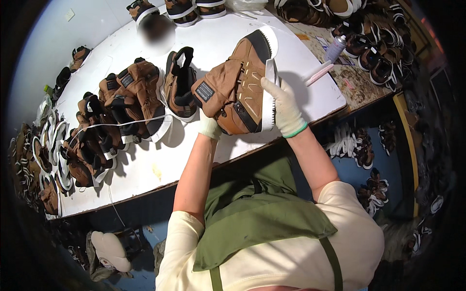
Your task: The person bundles several brown shoes with a white strap, places them in a sack, and then removes them. They proceed to work on individual shoes, using pliers to adjust or remove parts near the laces and eyelets. The person handles the shoes one at a time, turning them over and manipulating components with tools.
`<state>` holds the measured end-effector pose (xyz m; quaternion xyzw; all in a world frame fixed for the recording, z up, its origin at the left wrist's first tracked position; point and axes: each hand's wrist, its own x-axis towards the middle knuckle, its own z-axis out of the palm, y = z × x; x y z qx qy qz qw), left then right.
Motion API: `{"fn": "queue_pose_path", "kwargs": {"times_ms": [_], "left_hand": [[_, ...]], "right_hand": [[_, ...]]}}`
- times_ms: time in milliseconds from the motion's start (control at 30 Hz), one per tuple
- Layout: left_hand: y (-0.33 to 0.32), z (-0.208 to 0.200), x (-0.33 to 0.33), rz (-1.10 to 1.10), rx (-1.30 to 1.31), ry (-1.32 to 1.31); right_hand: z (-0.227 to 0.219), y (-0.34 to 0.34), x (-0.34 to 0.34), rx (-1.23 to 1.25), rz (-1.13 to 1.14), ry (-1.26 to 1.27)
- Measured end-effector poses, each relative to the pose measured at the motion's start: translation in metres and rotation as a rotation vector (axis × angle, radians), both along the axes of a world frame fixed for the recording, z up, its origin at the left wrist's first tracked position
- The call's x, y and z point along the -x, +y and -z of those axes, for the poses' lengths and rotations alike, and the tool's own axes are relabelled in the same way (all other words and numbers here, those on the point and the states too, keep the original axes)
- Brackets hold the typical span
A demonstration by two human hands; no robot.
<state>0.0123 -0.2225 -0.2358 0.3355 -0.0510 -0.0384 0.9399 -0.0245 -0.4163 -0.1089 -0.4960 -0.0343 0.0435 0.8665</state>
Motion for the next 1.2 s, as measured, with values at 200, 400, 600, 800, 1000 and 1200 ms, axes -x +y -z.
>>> {"fn": "queue_pose_path", "kwargs": {"times_ms": [200, 400, 600, 800, 1000, 1200], "left_hand": [[-0.008, -0.059, 0.012, 0.122, -0.134, 0.055], [0.015, -0.069, 0.027, -0.307, -0.644, -0.009], [0.018, -0.129, 0.049, -0.799, -1.547, -1.036], [0.021, -0.125, 0.045, -0.644, -1.749, -1.122], [0.023, -0.117, 0.041, -0.729, -1.54, -1.145], [0.022, -0.155, 0.081, -0.062, -1.379, -1.176]], "right_hand": [[-0.005, -0.009, 0.006, -0.023, -0.014, -0.008], [0.003, -0.022, -0.016, 0.036, 0.078, 0.072], [-0.008, -0.018, -0.016, -0.1, -0.026, 0.051], [-0.007, -0.024, -0.011, -0.204, -0.195, 0.039], [0.028, -0.032, -0.017, -0.194, -0.242, 0.013], [0.042, -0.06, -0.018, -0.54, -0.361, 0.135]]}}
